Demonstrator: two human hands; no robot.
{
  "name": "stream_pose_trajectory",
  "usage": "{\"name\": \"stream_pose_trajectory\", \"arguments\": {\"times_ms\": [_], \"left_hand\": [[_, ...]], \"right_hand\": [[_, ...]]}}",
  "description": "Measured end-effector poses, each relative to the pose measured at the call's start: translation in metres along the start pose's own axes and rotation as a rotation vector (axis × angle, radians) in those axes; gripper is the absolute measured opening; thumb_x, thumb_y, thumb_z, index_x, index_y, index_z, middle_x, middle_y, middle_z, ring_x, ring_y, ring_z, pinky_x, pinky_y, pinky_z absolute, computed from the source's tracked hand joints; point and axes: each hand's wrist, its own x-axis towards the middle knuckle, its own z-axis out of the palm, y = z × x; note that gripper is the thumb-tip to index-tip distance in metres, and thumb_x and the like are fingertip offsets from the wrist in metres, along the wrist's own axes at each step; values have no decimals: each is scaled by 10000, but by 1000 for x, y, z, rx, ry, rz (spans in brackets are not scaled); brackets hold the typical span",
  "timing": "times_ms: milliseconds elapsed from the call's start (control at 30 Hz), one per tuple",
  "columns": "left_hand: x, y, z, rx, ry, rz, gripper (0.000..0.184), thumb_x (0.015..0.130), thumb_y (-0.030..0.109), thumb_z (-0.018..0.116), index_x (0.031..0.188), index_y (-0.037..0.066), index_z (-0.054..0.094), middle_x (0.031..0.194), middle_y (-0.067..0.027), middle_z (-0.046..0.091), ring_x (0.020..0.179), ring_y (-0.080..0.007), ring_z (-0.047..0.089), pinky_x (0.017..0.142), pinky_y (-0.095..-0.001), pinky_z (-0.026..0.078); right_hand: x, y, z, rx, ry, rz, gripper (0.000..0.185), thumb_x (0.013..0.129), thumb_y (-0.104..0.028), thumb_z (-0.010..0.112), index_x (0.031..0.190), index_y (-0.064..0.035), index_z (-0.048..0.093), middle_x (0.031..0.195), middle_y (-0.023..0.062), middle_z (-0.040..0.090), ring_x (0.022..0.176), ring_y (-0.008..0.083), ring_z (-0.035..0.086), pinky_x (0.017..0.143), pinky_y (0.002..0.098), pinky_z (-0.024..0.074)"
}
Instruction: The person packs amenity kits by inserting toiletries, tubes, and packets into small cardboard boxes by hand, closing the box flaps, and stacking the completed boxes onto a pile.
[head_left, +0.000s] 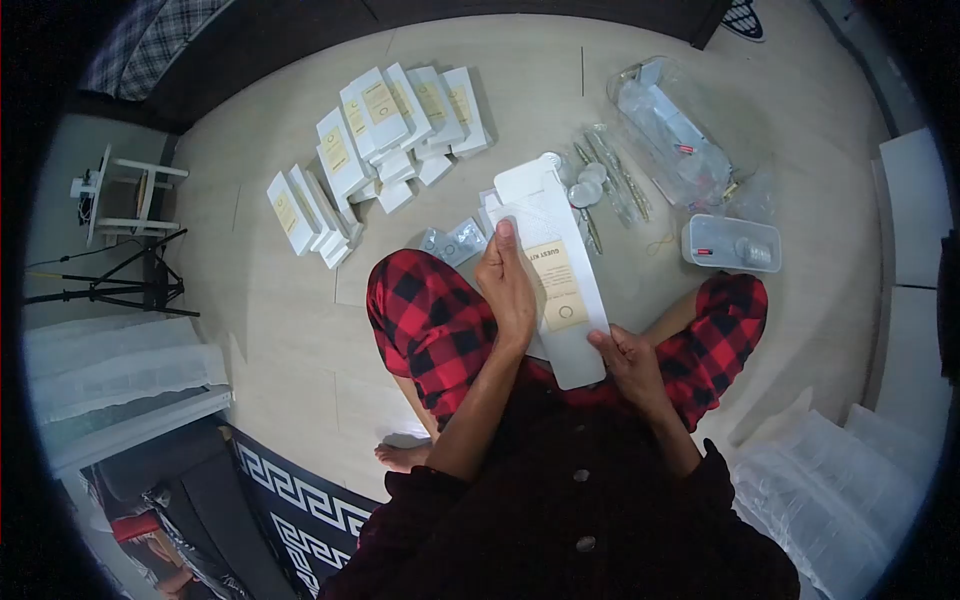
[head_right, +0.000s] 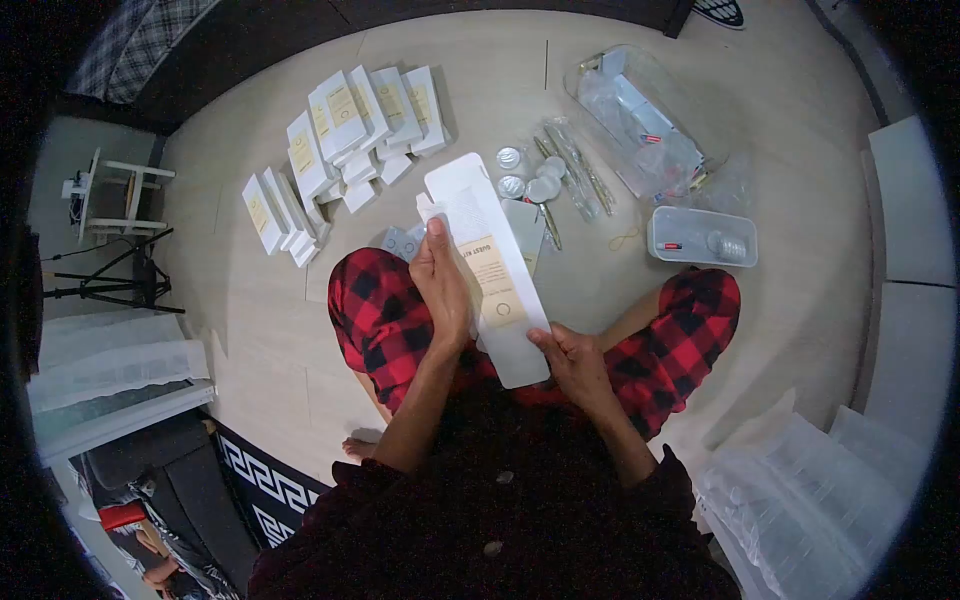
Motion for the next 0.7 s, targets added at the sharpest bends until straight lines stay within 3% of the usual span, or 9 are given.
{"name": "stream_pose_trajectory", "arguments": {"times_ms": [133, 200, 233, 300, 333, 433, 533, 667, 700], "left_hand": [[-23, 2, 0, 220, -110, 41, 394, 954, 307, 456, 835, -45, 588, 631, -14, 536, 606, -112, 455, 566, -268, 401], [-37, -4, 2, 367, -402, 111, 316, 952, 217, 459, 1060, -68, 543, 826, -132, 610, 728, -209, 564, 659, -307, 445], [-42, -9, 8, 364, -404, 113, 316, 952, 217, 459, 1060, -68, 543, 826, -132, 610, 728, -209, 564, 659, -307, 445], [-51, -18, 15, 305, -364, 470, 398, 931, 114, 470, 1278, -61, 382, 1115, -230, 539, 977, -285, 566, 798, -329, 445], [-56, -20, 10, 273, -455, 309, 515, 913, 66, 484, 1360, -51, 257, 1264, -229, 435, 1128, -287, 491, 896, -331, 409], [-69, -41, 8, 22, -355, 234, 449, 903, 48, 490, 1315, -47, 341, 1238, -207, 461, 1117, -294, 498, 905, -339, 411], [-67, -51, 4, 84, -393, 304, 376, 904, 47, 485, 1262, -37, 406, 1210, -187, 475, 1110, -276, 497, 909, -345, 416], [-56, -43, 0, 64, -403, 258, 327, 895, 46, 494, 1210, -28, 453, 1182, -182, 480, 1092, -281, 498, 904, -352, 418], [-53, -39, -1, 176, -429, 369, 330, 876, 45, 515, 1192, -26, 453, 1162, -181, 481, 1067, -298, 503, 894, -355, 421]], "right_hand": [[17, -8, -8, -122, 60, -180, 307, 925, -193, 498, 1148, 9, 557, 958, 112, 636, 872, 119, 572, 771, 266, 452], [31, -39, 4, 348, 432, -532, 388, 919, -141, 490, 1278, 2, 455, 1132, 145, 573, 974, 163, 555, 833, 284, 437], [36, -37, 2, 346, 434, -535, 388, 919, -141, 490, 1278, 2, 455, 1132, 145, 573, 974, 163, 555, 833, 284, 437], [46, -25, 0, 217, 431, -536, 460, 910, -112, 493, 1341, -4, 375, 1229, 159, 503, 1036, 176, 527, 872, 289, 420], [46, -20, -1, 214, 428, -536, 460, 910, -112, 493, 1341, -4, 375, 1229, 159, 503, 1036, 176, 527, 872, 289, 420], [43, -13, 0, 126, 465, -520, 431, 902, -83, 502, 1317, -6, 416, 1182, 147, 538, 1020, 164, 532, 873, 285, 416], [38, -13, -5, 21, 464, -507, 377, 923, -100, 487, 1286, -2, 458, 1203, 101, 535, 1059, 138, 499, 910, 266, 387], [44, -5, -11, 84, 409, -491, 257, 921, -109, 503, 1141, 0, 577, 1099, 81, 585, 979, 111, 525, 856, 236, 405], [45, -6, -11, 122, 379, -496, 228, 917, -110, 511, 1097, -1, 601, 1065, 82, 597, 954, 106, 533, 837, 228, 411]]}}
